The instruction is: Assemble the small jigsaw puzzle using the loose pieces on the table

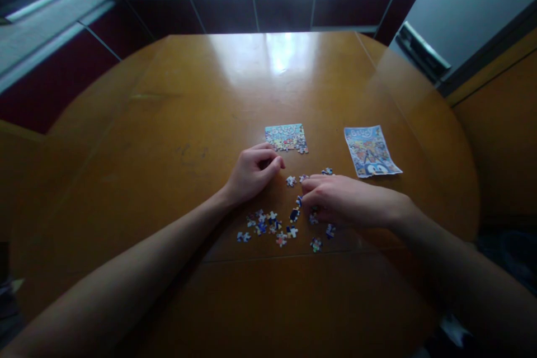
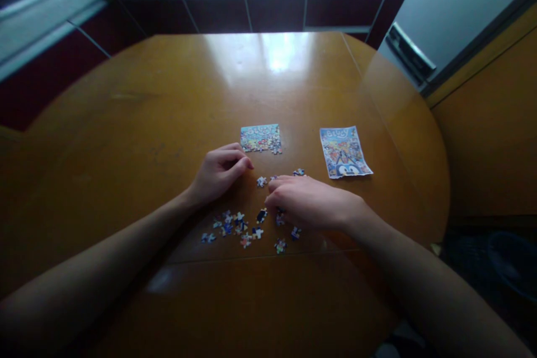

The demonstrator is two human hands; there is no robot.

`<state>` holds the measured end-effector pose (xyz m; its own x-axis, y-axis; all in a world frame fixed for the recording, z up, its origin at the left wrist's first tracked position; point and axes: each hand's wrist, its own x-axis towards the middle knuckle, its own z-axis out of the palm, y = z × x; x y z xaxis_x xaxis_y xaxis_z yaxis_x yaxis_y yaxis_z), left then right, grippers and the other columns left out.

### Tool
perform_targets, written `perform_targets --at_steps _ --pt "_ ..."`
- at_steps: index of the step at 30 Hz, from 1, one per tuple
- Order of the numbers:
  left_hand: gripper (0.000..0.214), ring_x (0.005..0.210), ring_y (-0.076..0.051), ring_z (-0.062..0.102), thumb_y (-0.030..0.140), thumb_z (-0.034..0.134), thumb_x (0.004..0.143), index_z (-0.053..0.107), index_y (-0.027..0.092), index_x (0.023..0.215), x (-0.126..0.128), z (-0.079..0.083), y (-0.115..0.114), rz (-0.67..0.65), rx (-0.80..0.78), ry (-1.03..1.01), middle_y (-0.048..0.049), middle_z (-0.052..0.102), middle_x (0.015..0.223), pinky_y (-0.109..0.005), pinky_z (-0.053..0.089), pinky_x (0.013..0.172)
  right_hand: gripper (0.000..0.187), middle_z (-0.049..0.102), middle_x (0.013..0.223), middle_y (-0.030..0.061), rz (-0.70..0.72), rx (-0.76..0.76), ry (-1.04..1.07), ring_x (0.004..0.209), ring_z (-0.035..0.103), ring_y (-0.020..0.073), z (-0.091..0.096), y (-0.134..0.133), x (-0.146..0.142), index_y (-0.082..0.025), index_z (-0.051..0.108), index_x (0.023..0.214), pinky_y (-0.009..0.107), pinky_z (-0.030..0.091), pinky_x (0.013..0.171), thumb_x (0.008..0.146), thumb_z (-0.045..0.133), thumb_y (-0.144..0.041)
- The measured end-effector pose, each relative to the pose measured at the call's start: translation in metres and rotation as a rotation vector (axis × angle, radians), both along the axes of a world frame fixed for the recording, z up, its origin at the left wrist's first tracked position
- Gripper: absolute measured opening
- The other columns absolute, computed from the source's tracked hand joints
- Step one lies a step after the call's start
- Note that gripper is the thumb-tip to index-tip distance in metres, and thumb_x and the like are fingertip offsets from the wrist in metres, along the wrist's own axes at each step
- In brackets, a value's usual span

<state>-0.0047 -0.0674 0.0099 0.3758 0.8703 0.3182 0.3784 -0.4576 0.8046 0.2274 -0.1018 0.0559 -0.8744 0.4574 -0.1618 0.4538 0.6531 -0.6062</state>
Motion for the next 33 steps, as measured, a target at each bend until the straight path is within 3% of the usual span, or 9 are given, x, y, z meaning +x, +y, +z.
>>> perform_targets --at_steps 5,11,15,21,26,33 --pt "0.022 0.066 -0.012 0.053 0.021 0.058 0.089 0.070 0.016 0.071 0.001 -0.001 0.000 -0.009 -0.004 -0.004 -0.0019 0.057 0.071 -0.027 0.041 0.061 0.014 0.064 0.079 0.0001 -0.091 -0.088 0.017 0.072 0.056 0.0136 0.001 0.003 0.000 -0.019 0.064 0.078 0.027 0.042 0.068 0.080 0.060 -0.006" --pt "0.018 0.071 -0.013 0.055 0.025 0.060 0.091 0.072 0.017 0.082 0.001 -0.001 -0.003 -0.044 -0.002 -0.048 -0.0034 0.060 0.079 -0.026 0.044 0.062 0.015 0.066 0.076 0.0004 -0.479 -0.254 0.328 0.066 0.057 0.0117 -0.012 0.012 -0.006 -0.017 0.069 0.097 0.025 0.043 0.060 0.084 0.062 -0.018" --pt "0.013 0.079 -0.014 0.058 0.028 0.067 0.089 0.073 0.018 0.094 0.001 -0.003 -0.004 -0.090 -0.006 -0.041 -0.0045 0.062 0.087 -0.026 0.048 0.068 0.019 0.066 0.072 0.0017 -0.656 -0.355 0.531 0.065 0.056 0.0124 -0.024 0.016 -0.013 -0.014 0.072 0.096 0.026 0.043 0.056 0.083 0.067 -0.027" --pt "0.018 0.083 -0.015 0.059 0.029 0.078 0.081 0.073 0.019 0.095 0.000 -0.007 -0.002 -0.100 0.036 -0.024 -0.0038 0.064 0.090 -0.028 0.049 0.073 0.027 0.073 0.078 0.0067 -0.772 -0.477 0.601 0.069 0.064 0.0159 -0.022 0.013 -0.019 -0.014 0.074 0.090 0.029 0.050 0.060 0.075 0.078 -0.035" --pt "0.014 0.080 -0.014 0.059 0.027 0.077 0.082 0.073 0.019 0.093 0.000 -0.005 -0.003 -0.107 0.037 -0.031 -0.0028 0.063 0.087 -0.027 0.049 0.072 0.020 0.075 0.075 0.0070 -0.818 -0.527 0.569 0.066 0.067 0.0161 -0.017 0.014 -0.018 -0.014 0.076 0.088 0.031 0.054 0.063 0.076 0.075 -0.030" --pt "0.009 0.079 -0.014 0.059 0.025 0.072 0.086 0.073 0.018 0.092 0.000 -0.005 -0.004 -0.105 0.025 -0.033 -0.0034 0.063 0.086 -0.028 0.049 0.071 0.033 0.076 0.077 0.0088 -0.828 -0.659 0.617 0.074 0.072 0.0200 -0.017 0.016 -0.017 -0.012 0.072 0.105 0.033 0.056 0.068 0.076 0.076 -0.027"
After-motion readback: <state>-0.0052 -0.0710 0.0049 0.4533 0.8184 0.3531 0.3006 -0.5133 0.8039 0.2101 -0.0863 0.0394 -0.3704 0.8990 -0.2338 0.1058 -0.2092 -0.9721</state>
